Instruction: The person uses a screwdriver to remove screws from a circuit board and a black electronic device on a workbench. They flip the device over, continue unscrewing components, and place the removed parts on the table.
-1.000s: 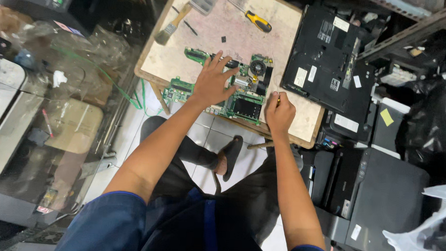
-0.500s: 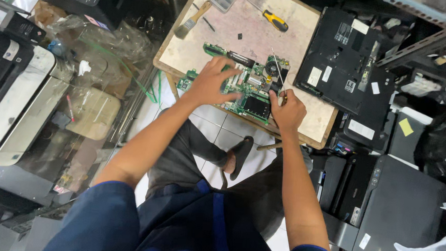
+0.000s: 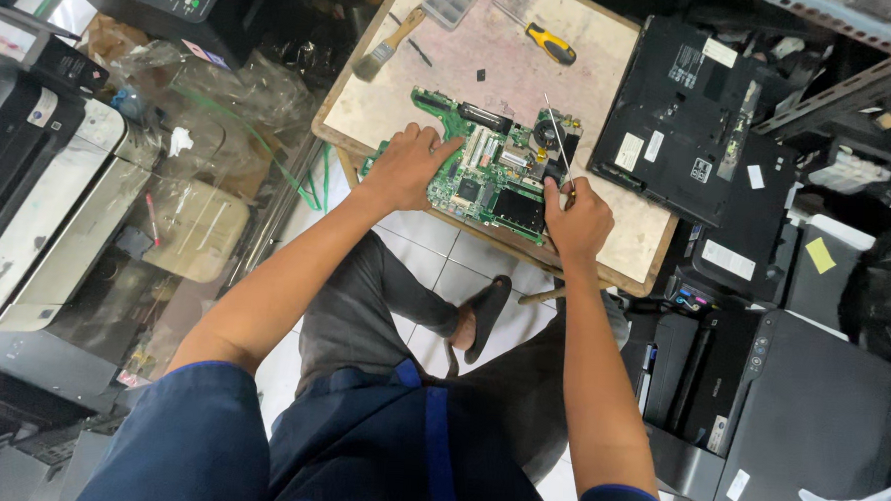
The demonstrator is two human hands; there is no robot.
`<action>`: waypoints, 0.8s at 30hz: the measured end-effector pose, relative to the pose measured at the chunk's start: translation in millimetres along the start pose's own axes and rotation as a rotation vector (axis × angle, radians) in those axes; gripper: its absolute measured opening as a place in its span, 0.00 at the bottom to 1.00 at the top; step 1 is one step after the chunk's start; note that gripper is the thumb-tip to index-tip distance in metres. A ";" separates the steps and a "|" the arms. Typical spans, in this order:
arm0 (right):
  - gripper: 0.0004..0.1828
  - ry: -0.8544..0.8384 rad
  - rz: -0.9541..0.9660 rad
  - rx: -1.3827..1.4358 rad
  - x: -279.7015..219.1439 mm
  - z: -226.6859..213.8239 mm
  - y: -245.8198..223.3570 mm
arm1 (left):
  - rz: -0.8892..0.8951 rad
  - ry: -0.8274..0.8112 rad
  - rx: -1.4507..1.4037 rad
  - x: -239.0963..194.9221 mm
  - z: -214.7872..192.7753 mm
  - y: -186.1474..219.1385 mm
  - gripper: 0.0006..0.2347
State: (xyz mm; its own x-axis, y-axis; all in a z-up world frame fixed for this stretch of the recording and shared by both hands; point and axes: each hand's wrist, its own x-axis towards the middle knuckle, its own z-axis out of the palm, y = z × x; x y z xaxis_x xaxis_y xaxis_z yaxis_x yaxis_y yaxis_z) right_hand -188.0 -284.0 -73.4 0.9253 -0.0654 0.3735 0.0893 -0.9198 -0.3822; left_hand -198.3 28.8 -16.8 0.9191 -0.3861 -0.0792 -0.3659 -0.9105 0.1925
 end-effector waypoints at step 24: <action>0.25 -0.066 -0.036 -0.072 0.0 -1.5 1.9 | -0.713 -0.098 -0.461 79.6 -15.7 32.6 0.49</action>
State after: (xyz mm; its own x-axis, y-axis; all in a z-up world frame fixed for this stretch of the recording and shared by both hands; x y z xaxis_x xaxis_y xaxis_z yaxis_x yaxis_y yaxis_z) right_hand -188.3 -286.3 -72.9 0.9444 -0.0082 0.3286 0.0987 -0.9466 -0.3070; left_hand -134.8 -29.3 -1.5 0.8824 0.2259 -0.4127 0.4108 -0.7974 0.4419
